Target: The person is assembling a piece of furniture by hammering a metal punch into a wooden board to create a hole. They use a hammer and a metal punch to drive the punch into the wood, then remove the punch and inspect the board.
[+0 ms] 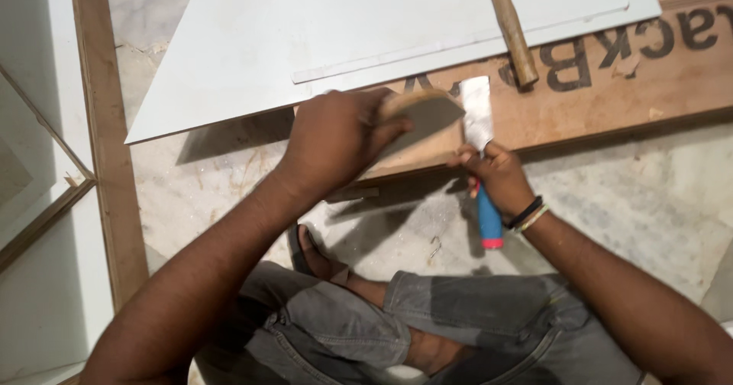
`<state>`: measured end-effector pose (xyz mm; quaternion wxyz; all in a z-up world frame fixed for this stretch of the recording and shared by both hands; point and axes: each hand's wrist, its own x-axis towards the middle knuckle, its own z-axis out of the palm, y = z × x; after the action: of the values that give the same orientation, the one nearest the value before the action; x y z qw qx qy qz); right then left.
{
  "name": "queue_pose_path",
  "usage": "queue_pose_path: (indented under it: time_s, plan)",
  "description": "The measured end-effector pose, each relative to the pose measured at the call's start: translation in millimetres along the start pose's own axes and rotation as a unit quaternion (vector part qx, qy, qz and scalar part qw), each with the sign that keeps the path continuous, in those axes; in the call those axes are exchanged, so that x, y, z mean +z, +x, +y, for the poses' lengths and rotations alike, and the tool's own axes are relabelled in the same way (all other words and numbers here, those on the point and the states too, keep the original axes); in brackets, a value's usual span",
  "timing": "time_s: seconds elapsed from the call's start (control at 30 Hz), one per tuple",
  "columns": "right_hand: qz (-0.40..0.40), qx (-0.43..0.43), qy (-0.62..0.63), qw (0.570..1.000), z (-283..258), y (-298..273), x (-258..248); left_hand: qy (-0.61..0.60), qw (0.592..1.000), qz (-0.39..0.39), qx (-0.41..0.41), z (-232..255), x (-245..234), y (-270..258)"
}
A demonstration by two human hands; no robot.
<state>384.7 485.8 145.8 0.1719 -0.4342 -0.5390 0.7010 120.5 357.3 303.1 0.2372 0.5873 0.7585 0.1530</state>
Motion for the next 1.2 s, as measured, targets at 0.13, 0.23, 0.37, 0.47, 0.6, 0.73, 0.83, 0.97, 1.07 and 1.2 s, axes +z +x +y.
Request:
queue_pose_path:
  time_s: [0.13,0.23,0.37,0.47,0.6,0.73,0.83,0.97,1.07,1.2]
  plan:
    - [0.041,-0.003,0.067,0.997,-5,11,-13,0.254,0.955,0.005,0.152,6,58,-5]
    - [0.023,-0.025,0.11,0.993,-10,2,-18,0.247,0.961,-0.013,0.125,-29,111,-15]
    - [0.03,0.004,0.061,0.998,-16,-16,-15,0.238,0.967,-0.05,0.08,-68,161,-10]
    - [-0.01,-0.001,0.048,0.999,-23,-19,-10,0.257,0.958,0.058,0.114,-81,177,4]
    - [-0.059,0.029,-0.092,0.994,-30,-25,-9,0.227,0.971,-0.014,0.069,-73,165,3]
    - [-0.103,0.054,-0.102,0.988,-43,-31,-19,0.174,0.982,-0.035,-0.06,-83,124,15]
    - [-0.131,0.034,-0.061,0.989,-55,-39,-26,0.151,0.977,0.006,-0.153,-115,106,10]
    - [-0.115,0.021,-0.067,0.991,-67,-54,-19,0.13,0.962,-0.001,-0.238,-117,125,5]
    - [-0.114,0.008,-0.055,0.992,-74,-59,-18,0.098,0.962,-0.002,-0.256,-109,132,1]
    - [-0.131,-0.013,-0.065,0.989,-74,-79,-26,0.119,0.969,-0.016,-0.216,-99,130,-11]
